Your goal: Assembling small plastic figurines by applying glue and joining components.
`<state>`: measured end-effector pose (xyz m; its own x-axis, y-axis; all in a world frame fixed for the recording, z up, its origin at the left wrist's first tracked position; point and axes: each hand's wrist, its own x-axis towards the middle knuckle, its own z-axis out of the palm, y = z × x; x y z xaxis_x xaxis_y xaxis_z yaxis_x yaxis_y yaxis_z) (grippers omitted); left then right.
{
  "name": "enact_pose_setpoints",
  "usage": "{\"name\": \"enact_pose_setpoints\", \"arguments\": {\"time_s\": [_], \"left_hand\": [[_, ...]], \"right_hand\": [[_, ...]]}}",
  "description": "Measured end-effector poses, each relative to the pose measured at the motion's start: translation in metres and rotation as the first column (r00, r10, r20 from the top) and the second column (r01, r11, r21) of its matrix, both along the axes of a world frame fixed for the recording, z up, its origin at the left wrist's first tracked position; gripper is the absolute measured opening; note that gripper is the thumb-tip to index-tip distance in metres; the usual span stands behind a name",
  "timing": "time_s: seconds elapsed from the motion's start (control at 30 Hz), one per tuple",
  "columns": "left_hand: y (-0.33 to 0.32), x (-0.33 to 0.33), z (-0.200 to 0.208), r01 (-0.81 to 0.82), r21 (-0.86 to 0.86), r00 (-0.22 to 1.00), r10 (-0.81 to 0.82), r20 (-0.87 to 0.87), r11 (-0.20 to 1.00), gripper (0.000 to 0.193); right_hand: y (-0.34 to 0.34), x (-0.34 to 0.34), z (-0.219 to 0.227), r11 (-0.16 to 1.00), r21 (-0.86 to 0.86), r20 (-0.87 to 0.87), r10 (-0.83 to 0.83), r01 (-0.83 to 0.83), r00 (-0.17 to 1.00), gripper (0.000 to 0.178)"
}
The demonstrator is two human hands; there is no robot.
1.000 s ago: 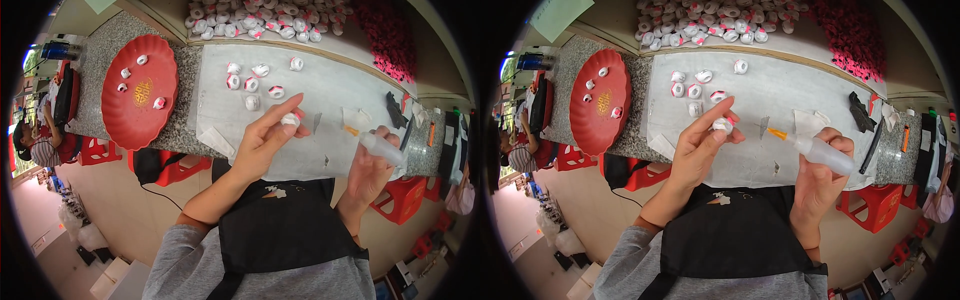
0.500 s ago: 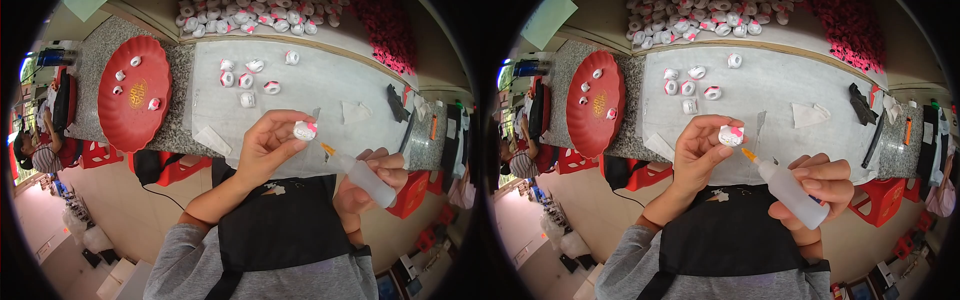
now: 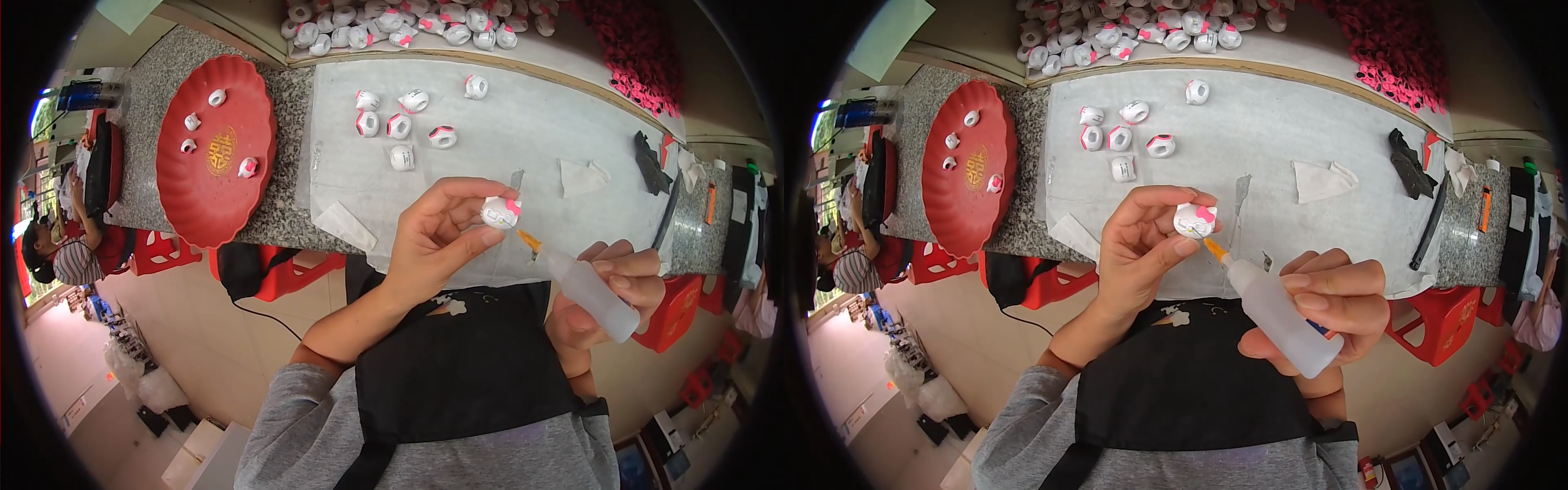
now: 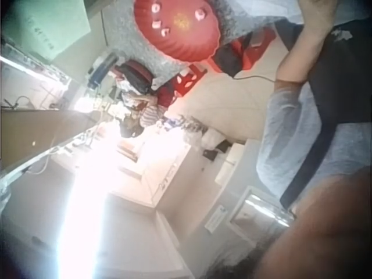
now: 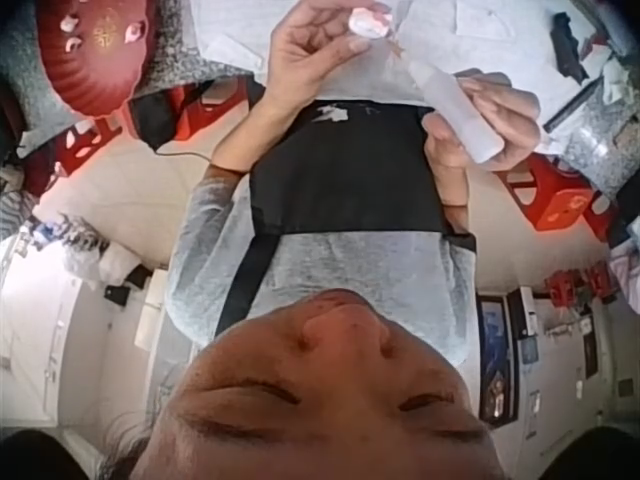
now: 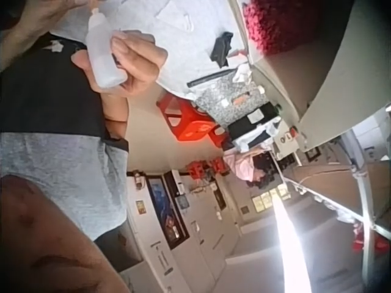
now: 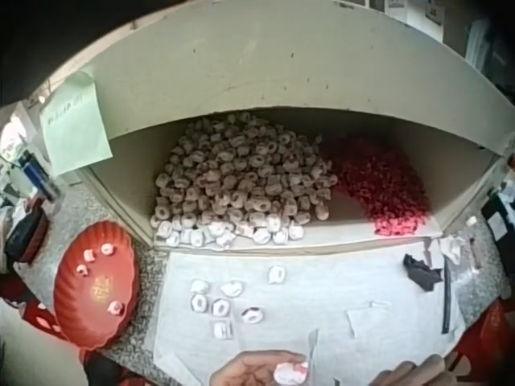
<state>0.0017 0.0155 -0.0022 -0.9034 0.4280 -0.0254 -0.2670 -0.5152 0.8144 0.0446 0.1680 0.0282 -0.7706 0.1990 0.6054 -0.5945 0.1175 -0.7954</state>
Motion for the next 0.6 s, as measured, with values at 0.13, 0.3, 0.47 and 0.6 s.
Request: {"name": "enact_pose_setpoints", "arguments": {"time_s": [0.13, 0.3, 0.47, 0.6], "left_hand": [[-0.0007, 0.0003, 0.0025, -0.003, -0.004, 1.0, 0.003, 0.014, 1.0, 0.032], [-0.0008, 0.0, 0.0017, -0.011, -0.018, 1.0, 0.011, 0.0, 1.0, 0.033], [-0.0013, 0.0005, 0.0009, -0.004, -0.019, 1.0, 0.004, -0.001, 1.0, 0.033], [0.0009, 0.0008, 0.0007, 0.006, -0.008, 1.0, -0.006, 0.0, 1.0, 0.032]], "right_hand": [[-0.002, -0.0004, 0.0012, 1.0, -0.016, 0.0, -0.002, 0.002, 1.0, 0.046], [-0.0003, 0.0009, 0.0027, 1.0, 0.001, 0.009, 0.008, -0.008, 1.0, 0.045], [0.0007, 0.0025, 0.0044, 0.999, 0.037, 0.022, -0.002, 0.001, 1.0, 0.043], [0.001, 0.0022, 0.0046, 0.998, 0.064, 0.024, -0.011, 0.01, 1.0, 0.043]]}}
